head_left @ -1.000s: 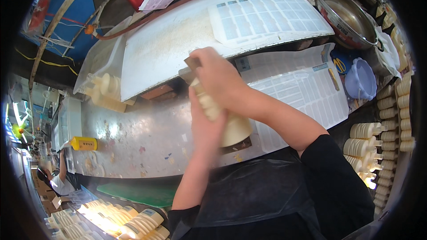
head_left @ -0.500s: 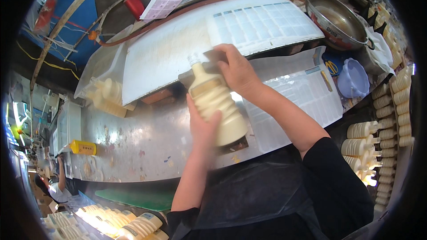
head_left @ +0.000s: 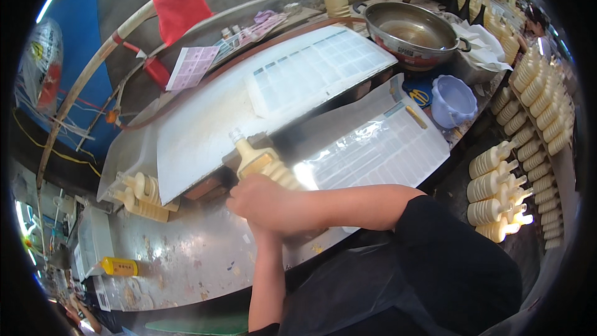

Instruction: The person sands the surface of a ribbed plastic bottle using a sanding block. They rotate the bottle to sand different sides and then place it aside before picking up another bottle to repeat the process.

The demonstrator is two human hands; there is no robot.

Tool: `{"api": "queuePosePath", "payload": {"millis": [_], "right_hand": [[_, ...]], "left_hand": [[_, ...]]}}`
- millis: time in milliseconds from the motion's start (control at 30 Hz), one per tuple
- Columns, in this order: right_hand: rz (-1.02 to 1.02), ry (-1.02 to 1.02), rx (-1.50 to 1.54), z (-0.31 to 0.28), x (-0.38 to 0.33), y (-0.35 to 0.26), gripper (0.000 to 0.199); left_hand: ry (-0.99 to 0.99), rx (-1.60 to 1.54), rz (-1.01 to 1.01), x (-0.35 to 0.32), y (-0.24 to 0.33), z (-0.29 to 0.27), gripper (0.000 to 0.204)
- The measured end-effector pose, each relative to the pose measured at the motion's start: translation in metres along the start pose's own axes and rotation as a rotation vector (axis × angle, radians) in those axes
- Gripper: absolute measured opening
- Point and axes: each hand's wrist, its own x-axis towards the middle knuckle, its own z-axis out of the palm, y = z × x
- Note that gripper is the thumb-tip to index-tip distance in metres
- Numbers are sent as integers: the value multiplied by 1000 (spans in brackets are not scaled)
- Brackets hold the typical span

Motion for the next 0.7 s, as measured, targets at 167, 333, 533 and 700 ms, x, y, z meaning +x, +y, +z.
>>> {"api": "queuePosePath", "payload": {"millis": [167,333,533,700], "right_hand": [[333,402,66,-19,-24,54,23],[609,615,341,-32,-61,84,17],[977,260,442,-25,-147,127,35],[974,257,274,-35,-168,132,35]], "left_hand": [[242,-97,197,-36,25,12,87],[284,-147,214,-40,18,18,90],[256,-212,205,-45,27,19,87],[256,-239,170,-46,33,21,87]]}}
